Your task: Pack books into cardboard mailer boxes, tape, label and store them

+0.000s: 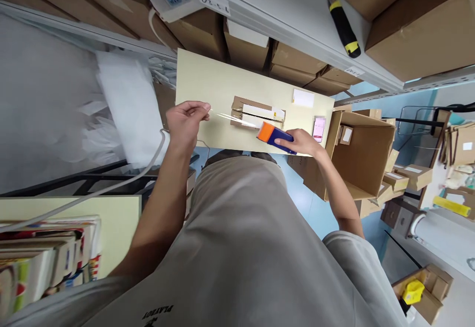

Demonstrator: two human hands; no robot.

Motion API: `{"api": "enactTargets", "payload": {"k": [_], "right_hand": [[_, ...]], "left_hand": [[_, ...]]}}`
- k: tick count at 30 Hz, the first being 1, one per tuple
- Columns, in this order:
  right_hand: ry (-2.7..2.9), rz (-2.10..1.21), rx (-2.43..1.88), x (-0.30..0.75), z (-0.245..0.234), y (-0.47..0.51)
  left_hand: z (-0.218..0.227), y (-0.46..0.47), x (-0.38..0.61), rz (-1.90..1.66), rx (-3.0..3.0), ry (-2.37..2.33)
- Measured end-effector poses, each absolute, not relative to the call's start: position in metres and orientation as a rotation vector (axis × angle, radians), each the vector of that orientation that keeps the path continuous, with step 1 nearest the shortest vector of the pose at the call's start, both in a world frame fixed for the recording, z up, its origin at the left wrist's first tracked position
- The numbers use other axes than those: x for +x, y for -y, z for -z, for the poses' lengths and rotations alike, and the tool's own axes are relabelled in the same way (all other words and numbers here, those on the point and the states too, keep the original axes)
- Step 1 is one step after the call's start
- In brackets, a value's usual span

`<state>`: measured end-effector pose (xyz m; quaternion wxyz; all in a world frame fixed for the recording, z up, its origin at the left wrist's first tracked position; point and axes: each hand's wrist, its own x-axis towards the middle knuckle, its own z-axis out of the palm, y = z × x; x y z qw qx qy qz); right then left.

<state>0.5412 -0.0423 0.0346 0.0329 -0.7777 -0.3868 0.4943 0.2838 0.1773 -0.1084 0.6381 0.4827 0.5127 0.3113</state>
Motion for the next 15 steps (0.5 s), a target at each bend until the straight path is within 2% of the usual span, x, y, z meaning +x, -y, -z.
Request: {"api": "enactTargets", "payload": {"k": [15], "right_hand": [[0.998,-1.72,-2.393,0.583,0.01,-0.008]], "left_hand": [[0.159,-0.186,0.304,-0.647,0.988,-1.197]]}}
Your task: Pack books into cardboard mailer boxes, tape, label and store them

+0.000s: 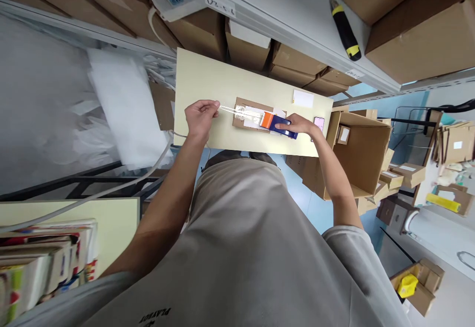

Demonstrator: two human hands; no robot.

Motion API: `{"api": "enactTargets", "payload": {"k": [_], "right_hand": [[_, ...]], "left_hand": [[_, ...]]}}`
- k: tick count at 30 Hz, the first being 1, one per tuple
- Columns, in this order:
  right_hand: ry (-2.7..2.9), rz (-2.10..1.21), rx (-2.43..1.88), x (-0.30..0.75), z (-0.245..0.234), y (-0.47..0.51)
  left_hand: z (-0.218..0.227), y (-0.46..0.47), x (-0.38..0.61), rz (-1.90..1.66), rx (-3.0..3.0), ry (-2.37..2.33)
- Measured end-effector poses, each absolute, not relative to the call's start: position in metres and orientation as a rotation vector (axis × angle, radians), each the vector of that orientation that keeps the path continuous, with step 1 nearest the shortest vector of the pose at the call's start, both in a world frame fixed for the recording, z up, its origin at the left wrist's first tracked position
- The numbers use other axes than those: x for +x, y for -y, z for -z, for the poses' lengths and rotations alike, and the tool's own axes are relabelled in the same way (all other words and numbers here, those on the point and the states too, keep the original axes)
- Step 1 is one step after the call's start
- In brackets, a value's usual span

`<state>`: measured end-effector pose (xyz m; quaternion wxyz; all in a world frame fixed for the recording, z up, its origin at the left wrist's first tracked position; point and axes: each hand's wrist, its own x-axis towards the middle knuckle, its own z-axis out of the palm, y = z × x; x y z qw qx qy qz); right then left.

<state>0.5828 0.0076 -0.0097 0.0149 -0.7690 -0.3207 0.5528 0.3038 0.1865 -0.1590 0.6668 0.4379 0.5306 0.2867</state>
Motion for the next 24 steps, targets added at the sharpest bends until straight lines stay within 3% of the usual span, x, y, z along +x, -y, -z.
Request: {"api": "enactTargets", "payload": {"k": [24], "right_hand": [[0.96,-1.758,-2.348,0.585,0.025,-0.012]], "left_hand": [[0.217,-0.16,0.34,-0.318,0.814,-1.345]]}}
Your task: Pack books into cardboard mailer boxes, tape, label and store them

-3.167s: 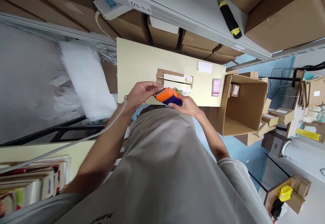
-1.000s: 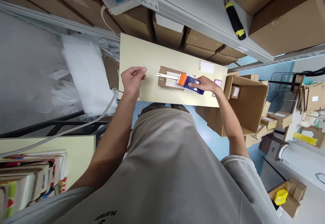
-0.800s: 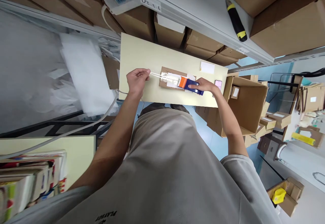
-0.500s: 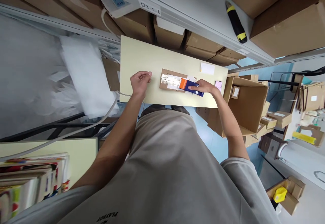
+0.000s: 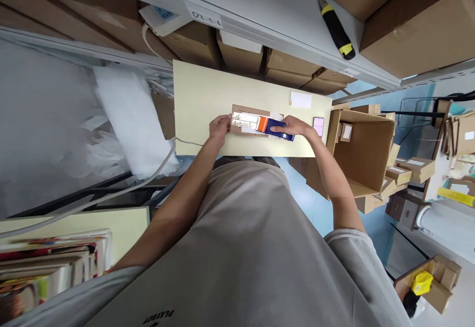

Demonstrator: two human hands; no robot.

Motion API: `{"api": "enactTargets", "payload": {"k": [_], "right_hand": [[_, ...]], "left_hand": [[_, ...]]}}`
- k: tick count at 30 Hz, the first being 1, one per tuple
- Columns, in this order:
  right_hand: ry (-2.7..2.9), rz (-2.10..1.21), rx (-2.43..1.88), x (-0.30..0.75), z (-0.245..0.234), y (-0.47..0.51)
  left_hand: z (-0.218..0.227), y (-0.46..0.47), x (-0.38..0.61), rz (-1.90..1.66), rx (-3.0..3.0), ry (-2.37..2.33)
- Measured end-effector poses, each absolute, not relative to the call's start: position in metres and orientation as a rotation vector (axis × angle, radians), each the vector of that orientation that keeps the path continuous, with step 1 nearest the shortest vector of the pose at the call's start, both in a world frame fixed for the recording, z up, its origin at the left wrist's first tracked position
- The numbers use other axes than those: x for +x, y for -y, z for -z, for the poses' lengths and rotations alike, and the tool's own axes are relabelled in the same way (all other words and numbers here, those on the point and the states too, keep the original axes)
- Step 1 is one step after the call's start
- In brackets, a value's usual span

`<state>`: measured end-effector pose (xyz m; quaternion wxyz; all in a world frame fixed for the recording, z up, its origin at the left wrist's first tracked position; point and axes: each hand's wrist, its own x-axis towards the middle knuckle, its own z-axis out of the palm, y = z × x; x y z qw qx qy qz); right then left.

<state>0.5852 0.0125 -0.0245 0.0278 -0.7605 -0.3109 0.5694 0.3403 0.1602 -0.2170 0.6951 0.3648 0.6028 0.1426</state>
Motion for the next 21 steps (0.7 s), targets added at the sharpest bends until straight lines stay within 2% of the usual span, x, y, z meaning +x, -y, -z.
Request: {"api": "enactTargets", "payload": {"k": [6,10,17,21], "right_hand": [[1.077,-1.691,-2.377,0.586,0.027,-0.012],[1.048,-1.756,-2.269,0.587,0.028,-0.009],[1.199,-1.752,-2.206,0.584,0.041,-0.01],[1.149,-1.863,-2.179,0.61,0.028,0.012]], "left_hand": [[0.209,-0.169,0.332,-0.379,1.182,-1.474],[0.192,-0.162,0.333,-0.43,1.431,-1.366],[0.179,-0.147,0.345,-0.433,1.33,-1.472],[0.177,-0.143,0.349,-0.48,1.351,-1.548]]}}
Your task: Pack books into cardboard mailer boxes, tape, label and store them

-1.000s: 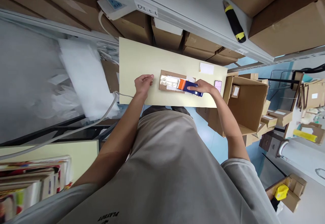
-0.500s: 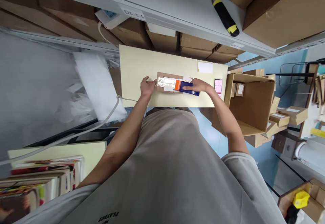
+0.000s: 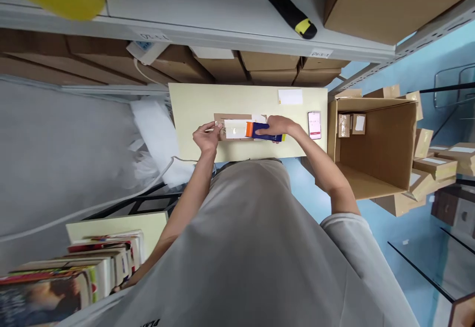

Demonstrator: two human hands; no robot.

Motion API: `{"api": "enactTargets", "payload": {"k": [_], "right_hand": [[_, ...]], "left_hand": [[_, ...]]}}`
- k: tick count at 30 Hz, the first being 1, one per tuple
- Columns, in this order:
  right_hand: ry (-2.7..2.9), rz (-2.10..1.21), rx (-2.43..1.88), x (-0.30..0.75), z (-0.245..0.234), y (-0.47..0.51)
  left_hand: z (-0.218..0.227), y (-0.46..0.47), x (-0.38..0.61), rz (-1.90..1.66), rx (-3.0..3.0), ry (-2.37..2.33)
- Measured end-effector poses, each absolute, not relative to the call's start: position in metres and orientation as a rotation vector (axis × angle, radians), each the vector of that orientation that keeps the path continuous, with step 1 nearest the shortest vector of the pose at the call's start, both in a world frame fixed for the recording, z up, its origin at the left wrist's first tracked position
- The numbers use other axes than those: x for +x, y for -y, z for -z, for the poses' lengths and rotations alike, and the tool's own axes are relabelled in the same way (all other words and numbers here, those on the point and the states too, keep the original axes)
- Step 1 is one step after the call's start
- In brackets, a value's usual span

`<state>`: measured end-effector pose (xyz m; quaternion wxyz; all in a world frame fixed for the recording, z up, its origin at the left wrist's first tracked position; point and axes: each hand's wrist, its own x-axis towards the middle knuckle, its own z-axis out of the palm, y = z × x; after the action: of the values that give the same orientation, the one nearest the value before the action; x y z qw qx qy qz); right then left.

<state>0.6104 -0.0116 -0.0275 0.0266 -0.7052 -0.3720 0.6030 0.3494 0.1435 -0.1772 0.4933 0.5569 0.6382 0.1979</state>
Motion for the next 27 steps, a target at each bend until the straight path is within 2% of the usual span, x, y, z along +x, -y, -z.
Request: {"api": "enactTargets", "payload": {"k": [6,15,27], "right_hand": [[1.005,-1.901,-2.295,0.673,0.005,0.08],[1.176,-1.653,-2.738,0.647,0.051,0.059],[1.242,-1.428,-2.834,0.614,0.083,0.048]], "left_hand": [[0.184,-0.143,0.35,-0.482,1.405,-1.557],[0.186,-0.141,0.351,-0.44,1.506,-1.603],[0.19,-0.141,0.351,-0.458,1.525,-1.63]]}}
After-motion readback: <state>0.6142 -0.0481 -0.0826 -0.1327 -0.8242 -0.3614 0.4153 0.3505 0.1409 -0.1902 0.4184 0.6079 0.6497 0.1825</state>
